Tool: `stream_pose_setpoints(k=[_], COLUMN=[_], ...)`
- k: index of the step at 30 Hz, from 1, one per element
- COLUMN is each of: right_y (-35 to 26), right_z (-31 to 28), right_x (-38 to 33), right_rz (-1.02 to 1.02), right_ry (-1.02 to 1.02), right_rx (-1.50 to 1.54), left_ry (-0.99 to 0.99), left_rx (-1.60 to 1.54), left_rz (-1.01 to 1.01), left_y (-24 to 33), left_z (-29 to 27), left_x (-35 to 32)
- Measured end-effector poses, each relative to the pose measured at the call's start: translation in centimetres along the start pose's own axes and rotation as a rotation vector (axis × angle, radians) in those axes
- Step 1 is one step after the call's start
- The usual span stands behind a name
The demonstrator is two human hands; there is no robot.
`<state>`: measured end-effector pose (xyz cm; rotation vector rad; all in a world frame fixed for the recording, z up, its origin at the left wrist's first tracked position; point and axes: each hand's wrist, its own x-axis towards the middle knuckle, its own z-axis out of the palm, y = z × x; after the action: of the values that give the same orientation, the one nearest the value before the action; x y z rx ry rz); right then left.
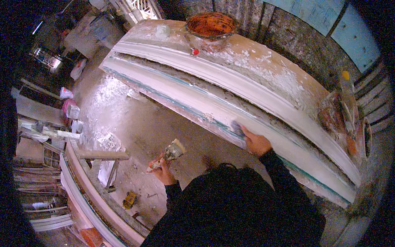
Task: The person applies a white putty-like substance to the edge of a long white molding piece using a putty knife. They repeatedly smooth the material along the length of the molding, occasionally adding more putty from a container.
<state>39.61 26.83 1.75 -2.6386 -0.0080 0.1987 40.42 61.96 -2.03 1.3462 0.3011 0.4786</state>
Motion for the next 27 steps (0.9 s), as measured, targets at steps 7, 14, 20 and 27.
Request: stream_pose_setpoints(k=[7, 14, 20, 27], right_y=[-5.5, -13.3, -6.3, -5.3], right_z=[2.0, 3.5, 1.5, -1.2], right_x=[4.9, 14.1, 6.5, -0.5], right_rz=[0.146, 0.076, 0.057, 0.317], right_ry=[-0.036, 0.022, 0.029, -0.105], right_rx=[-0.084, -0.088, -0.068, -0.234], left_ry=[-0.015, -0.098, -0.133, -0.164], left_rx=[-0.024, -0.008, 0.048, 0.067], left_rz=[-0.016, 0.005, -0.025, -0.082], left_y=[0.6, 0.9, 0.8, -0.2], left_z=[-2.2, -1.2, -1.6, -2.7], left_x=[3.1, 5.5, 5.9, 7.2])
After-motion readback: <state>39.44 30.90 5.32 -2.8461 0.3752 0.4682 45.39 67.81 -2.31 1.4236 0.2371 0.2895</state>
